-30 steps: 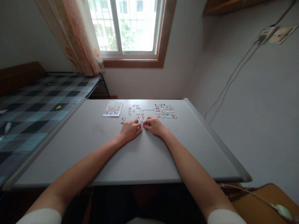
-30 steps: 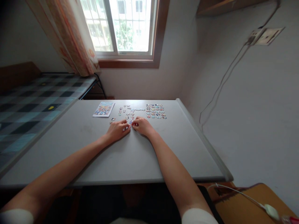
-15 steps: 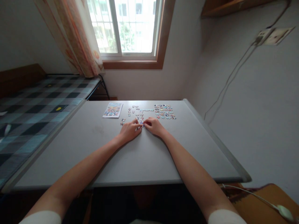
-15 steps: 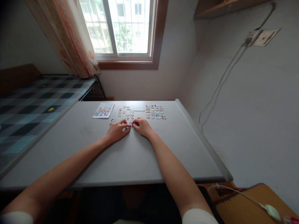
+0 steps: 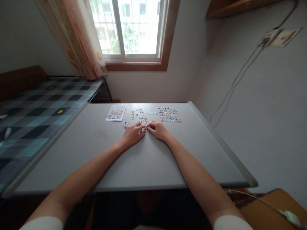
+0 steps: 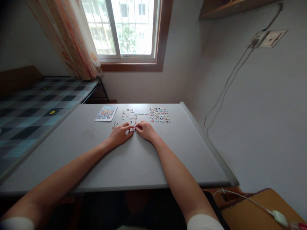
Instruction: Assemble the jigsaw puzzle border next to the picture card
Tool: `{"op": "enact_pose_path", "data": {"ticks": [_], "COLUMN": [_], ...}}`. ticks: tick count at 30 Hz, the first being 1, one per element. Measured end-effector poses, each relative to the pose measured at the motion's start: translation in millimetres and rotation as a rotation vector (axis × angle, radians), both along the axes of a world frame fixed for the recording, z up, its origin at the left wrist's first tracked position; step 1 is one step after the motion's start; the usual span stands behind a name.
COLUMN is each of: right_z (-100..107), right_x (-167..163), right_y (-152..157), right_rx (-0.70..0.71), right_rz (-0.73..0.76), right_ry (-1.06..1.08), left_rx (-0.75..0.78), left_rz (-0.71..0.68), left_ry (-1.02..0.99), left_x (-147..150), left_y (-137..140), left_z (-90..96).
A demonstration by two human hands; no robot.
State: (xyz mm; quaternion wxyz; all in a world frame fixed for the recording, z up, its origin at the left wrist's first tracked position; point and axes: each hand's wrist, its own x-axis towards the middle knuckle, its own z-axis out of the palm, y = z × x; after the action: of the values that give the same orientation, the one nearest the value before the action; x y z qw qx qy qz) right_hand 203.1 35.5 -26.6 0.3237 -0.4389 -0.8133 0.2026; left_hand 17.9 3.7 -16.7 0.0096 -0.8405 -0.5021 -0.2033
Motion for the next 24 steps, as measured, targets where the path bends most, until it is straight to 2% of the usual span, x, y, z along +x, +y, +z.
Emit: {"op": "enact_pose_path", "data": {"ticks": [24], "right_z": [1.2], "right_x": [-0.7], "right_y": [-0.4], "right_rx": [-0.004], "right_rz": [-0.02], "right_ry": [-0.024], "left_rx": [-0.024], "left_rz": [-0.011], "left_ry": [-0.032], "left_x": [-0.5], "left_y": [1.0], "left_z": [0.4]}}
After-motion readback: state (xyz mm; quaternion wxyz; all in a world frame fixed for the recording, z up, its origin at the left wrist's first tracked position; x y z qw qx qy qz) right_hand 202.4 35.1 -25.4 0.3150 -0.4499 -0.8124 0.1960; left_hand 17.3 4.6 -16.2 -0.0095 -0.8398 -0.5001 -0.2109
